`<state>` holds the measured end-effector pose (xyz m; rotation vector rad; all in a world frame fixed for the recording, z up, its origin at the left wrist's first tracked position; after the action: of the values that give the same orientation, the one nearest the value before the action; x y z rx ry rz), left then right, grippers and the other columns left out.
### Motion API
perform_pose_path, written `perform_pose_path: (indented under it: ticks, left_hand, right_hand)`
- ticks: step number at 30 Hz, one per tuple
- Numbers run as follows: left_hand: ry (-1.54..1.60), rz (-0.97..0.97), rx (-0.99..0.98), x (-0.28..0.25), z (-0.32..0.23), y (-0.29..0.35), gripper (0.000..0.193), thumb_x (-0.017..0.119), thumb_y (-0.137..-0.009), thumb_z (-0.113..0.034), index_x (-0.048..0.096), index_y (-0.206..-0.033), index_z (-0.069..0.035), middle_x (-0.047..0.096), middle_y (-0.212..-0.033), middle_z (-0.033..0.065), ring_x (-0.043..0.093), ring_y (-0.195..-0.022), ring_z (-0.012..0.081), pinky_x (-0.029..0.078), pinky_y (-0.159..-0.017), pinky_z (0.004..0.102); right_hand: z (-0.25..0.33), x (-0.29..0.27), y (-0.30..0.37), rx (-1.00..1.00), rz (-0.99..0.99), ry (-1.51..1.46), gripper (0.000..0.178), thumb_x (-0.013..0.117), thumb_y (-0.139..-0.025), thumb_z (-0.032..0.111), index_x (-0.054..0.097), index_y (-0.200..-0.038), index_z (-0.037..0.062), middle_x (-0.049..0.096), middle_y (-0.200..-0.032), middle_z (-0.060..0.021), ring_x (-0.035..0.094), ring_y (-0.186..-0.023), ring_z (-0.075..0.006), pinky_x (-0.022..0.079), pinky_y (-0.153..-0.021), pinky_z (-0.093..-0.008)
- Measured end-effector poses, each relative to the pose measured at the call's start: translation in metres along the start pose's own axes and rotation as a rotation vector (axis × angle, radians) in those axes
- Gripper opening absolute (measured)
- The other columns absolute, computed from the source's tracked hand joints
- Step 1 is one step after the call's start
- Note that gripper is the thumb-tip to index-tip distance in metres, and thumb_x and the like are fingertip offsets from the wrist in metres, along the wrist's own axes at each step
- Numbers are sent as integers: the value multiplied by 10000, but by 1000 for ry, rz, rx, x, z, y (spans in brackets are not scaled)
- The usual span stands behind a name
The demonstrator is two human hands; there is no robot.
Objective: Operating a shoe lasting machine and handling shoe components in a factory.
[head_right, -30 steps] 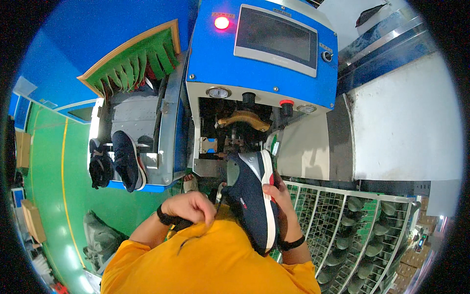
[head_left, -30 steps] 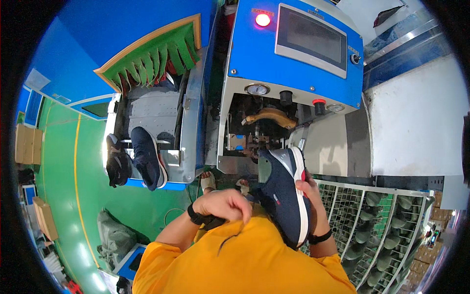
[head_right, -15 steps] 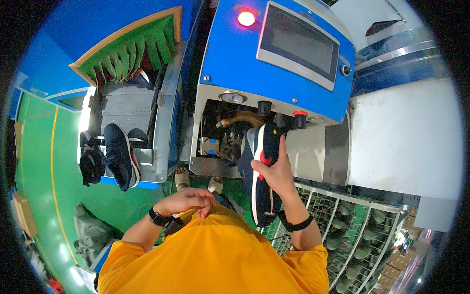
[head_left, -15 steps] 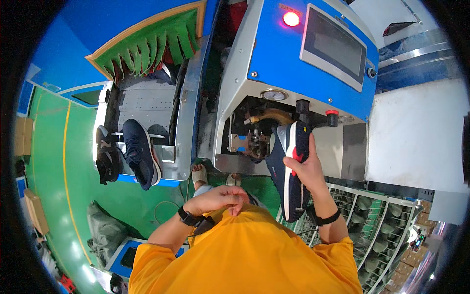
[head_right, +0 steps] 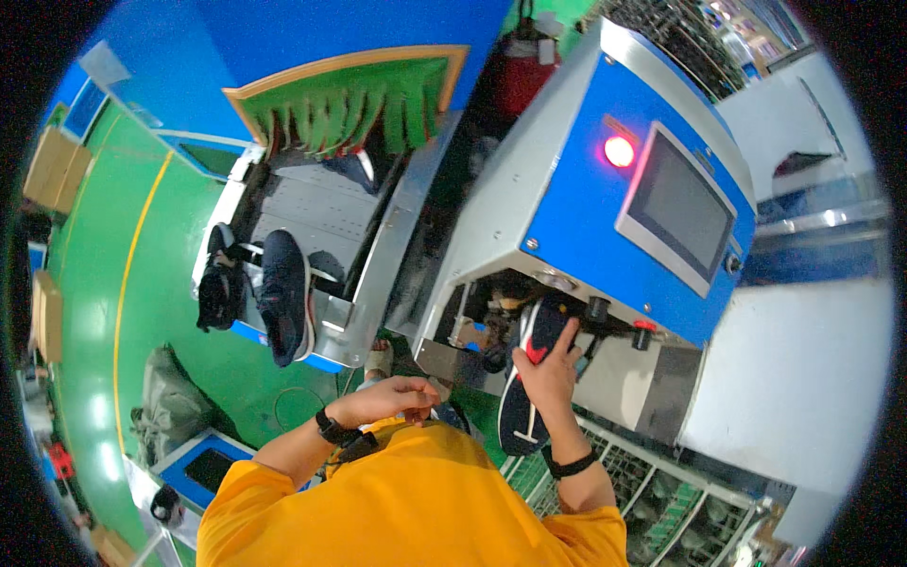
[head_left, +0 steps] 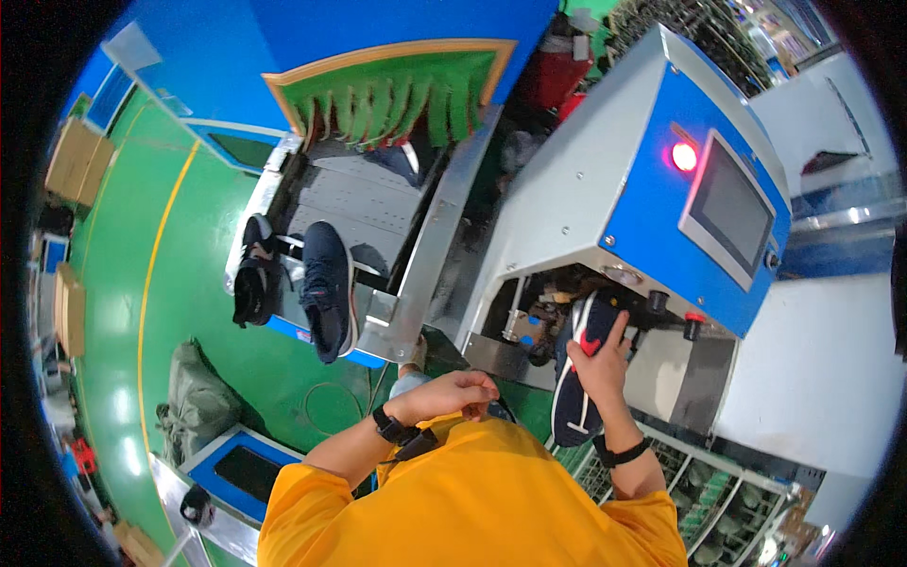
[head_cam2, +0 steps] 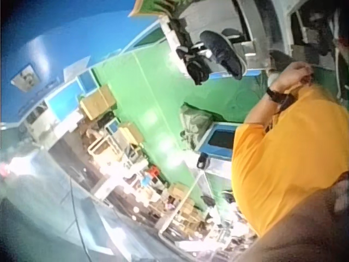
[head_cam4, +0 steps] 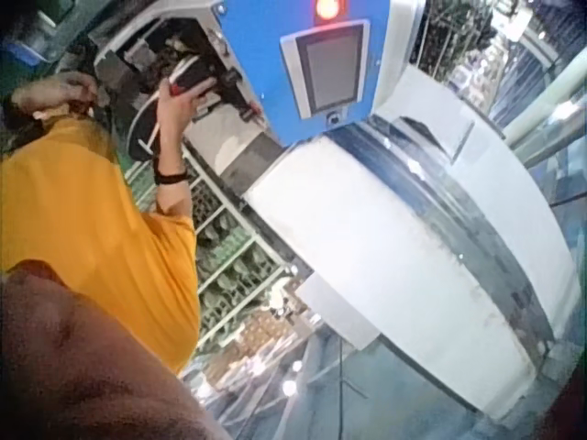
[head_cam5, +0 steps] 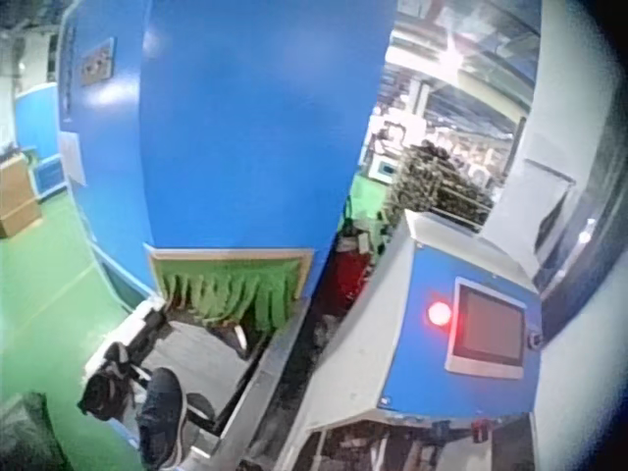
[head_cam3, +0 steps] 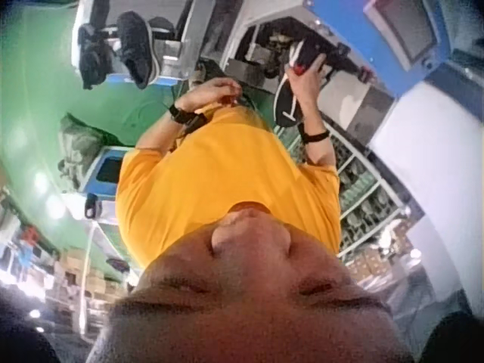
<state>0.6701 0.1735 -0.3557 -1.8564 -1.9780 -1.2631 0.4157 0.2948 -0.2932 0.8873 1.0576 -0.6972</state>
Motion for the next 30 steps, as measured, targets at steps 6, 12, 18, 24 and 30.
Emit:
perform_pose_path:
  ticks: [6, 12, 18, 24, 30]
  left_hand:
    - [-131, -186, 41, -13, -14, 5, 274, 549, -1000, -311, 636, -1034, -53, 624, -806, 8, 616, -734, 115, 475, -685, 260]
    - [-226, -116, 26, -5, -15, -2, 257, 560, -999, -303, 642, -1029, -61, 623, -791, 6, 618, -742, 111, 482, -672, 266]
    - [-101, 12, -115, 14, -18, -18, 329, 580, -1011, -344, 594, -1137, -40, 647, -862, 65, 667, -740, 179, 514, -640, 299]
    - [12, 301, -372, 37, 11, -44, 874, 412, -950, -742, 567, -1290, 48, 700, -984, 106, 675, -794, 181, 548, -689, 285]
    - [287, 751, -619, 44, 75, -60, 1035, 280, -857, -877, 422, -1449, -39, 641, -1304, 163, 653, -1115, 269, 539, -937, 366]
  right_hand:
    - [8, -1, 10, 12, -65, 12, 1167, 740, -827, 449, -66, -1602, 115, 330, -1377, -468, 539, -1120, -608, 503, -932, -561]
    - [4, -11, 43, -73, -292, -70, 1170, 758, -817, 405, -36, -1586, 25, 359, -1329, -464, 547, -1043, -612, 507, -889, -571]
    - [-17, 4, 102, -88, -290, -106, 1182, 802, -762, 424, 46, -1601, 74, 389, -1293, -439, 546, -1022, -604, 512, -852, -576]
    - [-41, 44, 189, -136, -376, -43, 1127, 817, -731, 455, 190, -1580, 62, 483, -1223, -367, 604, -964, -542, 551, -751, -558]
    - [-16, -13, 264, -242, -167, 74, 1101, 850, -715, 498, 296, -1517, -13, 534, -1154, -282, 646, -947, -389, 568, -714, -447]
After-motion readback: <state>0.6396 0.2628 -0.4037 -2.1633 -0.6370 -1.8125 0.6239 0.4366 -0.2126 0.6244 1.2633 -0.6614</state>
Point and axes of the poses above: each hand's wrist, its own y-axis away from the middle knuckle, its own x-axis out of the palm, z = x × y, the point moved 4 cm from there along -y, towards the middle knuckle
